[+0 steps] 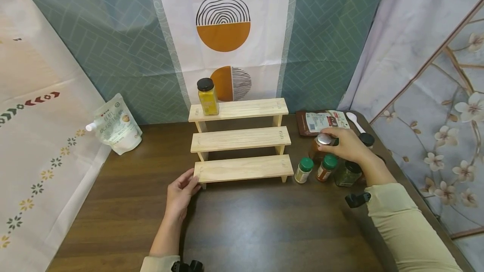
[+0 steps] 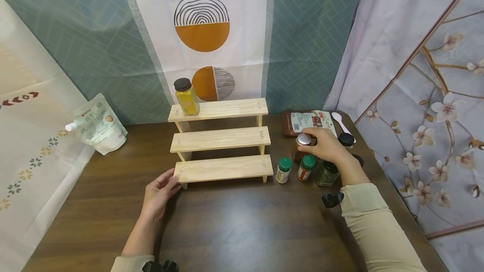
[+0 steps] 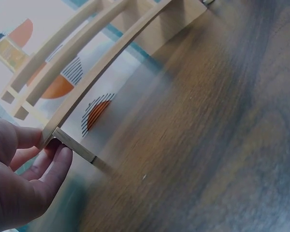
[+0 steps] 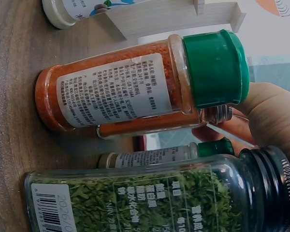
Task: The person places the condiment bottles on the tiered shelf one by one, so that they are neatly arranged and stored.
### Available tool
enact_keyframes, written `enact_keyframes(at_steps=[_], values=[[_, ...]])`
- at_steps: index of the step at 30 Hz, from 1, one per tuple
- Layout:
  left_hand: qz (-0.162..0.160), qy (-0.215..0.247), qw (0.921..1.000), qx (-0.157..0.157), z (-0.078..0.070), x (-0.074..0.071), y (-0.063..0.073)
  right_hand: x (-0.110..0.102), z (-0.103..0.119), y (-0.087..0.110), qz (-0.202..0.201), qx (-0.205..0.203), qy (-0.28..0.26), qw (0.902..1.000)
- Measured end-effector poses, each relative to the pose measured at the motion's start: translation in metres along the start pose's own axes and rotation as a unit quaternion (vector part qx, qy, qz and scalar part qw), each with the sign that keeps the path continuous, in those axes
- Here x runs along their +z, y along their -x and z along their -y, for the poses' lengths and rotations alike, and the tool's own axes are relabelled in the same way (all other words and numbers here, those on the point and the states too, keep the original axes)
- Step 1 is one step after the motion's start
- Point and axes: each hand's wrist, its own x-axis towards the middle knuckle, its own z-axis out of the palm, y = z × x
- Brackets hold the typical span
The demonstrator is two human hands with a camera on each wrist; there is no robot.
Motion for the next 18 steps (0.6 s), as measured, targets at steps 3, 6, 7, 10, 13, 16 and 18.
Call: enact_keyframes(at_steps=[3,6,7,10,13,16,18], values=[[0.001,0.002,1.0000,-0.001,-0.0003,-0.0002,-0.0002,0.0003,0.0008,-0.0001,-0.005,-0.002,0.001,1.0000],[0.002,0.003,1.0000,0.000,-0.0004,-0.0006,-0.0001,0.0016,0.0005,-0.0004,-0.016,-0.013,0.005,0.9998],[0.002,0.003,1.0000,0.001,-0.0004,-0.0007,0.0000,0.0020,0.0004,-0.0006,-0.020,-0.018,0.007,0.9996],[0.003,0.004,1.0000,0.002,-0.0004,-0.0010,0.0000,0.0026,0.0007,-0.0009,-0.032,-0.027,0.014,0.9990],[0.002,0.008,1.0000,0.001,-0.0010,-0.0008,0.0005,0.0011,0.0034,-0.0014,-0.039,-0.021,0.018,0.9988],[0.003,0.011,0.9999,-0.001,-0.0017,-0.0007,0.0012,-0.0018,0.0065,-0.0033,-0.048,-0.015,0.021,0.9985],[0.004,0.012,0.9999,-0.002,-0.0020,-0.0010,0.0019,-0.0036,0.0086,-0.0057,-0.058,-0.019,0.022,0.9979]])
